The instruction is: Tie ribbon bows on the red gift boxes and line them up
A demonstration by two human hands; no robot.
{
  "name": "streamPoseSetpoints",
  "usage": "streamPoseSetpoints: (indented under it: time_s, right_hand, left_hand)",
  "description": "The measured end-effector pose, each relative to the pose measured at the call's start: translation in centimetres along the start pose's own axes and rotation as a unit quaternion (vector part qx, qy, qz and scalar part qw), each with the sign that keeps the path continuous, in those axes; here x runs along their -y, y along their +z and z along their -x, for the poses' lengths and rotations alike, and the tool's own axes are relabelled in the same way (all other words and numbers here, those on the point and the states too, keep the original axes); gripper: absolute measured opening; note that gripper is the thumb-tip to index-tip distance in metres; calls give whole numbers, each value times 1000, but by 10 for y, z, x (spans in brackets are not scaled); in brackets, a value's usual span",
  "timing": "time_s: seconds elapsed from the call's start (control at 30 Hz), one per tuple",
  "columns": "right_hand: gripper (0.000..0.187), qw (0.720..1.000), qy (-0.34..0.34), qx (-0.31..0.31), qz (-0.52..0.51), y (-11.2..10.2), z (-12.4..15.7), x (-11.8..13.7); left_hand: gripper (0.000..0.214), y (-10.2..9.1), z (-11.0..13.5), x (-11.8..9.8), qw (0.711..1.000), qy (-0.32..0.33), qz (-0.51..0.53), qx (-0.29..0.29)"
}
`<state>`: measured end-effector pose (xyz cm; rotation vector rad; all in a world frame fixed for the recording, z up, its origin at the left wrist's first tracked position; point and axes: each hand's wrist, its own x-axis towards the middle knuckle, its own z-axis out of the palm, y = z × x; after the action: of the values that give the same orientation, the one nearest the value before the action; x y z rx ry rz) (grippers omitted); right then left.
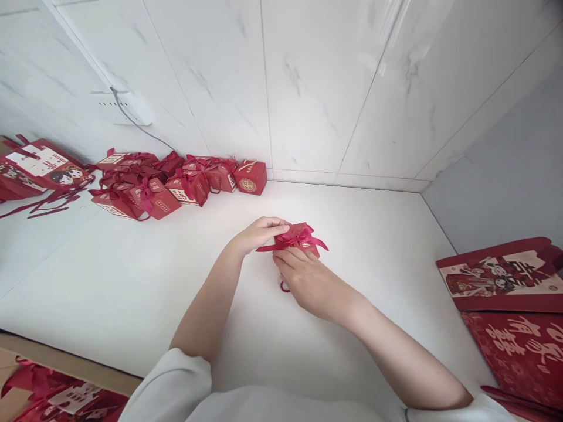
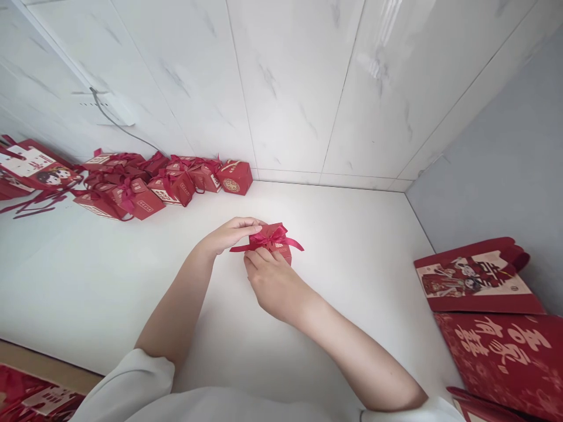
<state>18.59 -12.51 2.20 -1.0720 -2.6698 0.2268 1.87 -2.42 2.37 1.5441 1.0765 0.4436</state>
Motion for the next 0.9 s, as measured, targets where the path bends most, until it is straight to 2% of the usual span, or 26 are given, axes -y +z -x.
streamPoseSetpoints:
  time_s: [0.1,0.17,0.3,0.4,0.5,0.6,0.73,0.9]
  right_hand:
    - [31,998,0,10,-61,-13,3,-8]
    - [27,998,3,0,-58,-14,3,-8]
    - [25,1000,5,5,-1,3,-1,3]
    - [36,999,30,9,40,19,-4,11]
    - [44,998,39,-3,57,24,-5,12]
    - [41,999,31,-4,13,15,-2,7]
    - [31,995,25,26,-96,-12,4,-4]
    - [30,981,70,58,-171,-40,11,-20]
  left_hand:
    - [37,0,0,-1,1000,20,3,2]
    - [38,0,1,-2,1000,27,2,5]
    - [40,0,3,-4,999,21,-6,25]
    - [39,-1,4,-4,999,17,-23,43]
    - [35,-1,2,-2,997,16,-64,45]
    - [35,-1,0,-1,996,20,-73,41]
    - [37,1,-1,-1,998,21,-52,35]
    - [40,1,-3,1,999,14,-27,30]
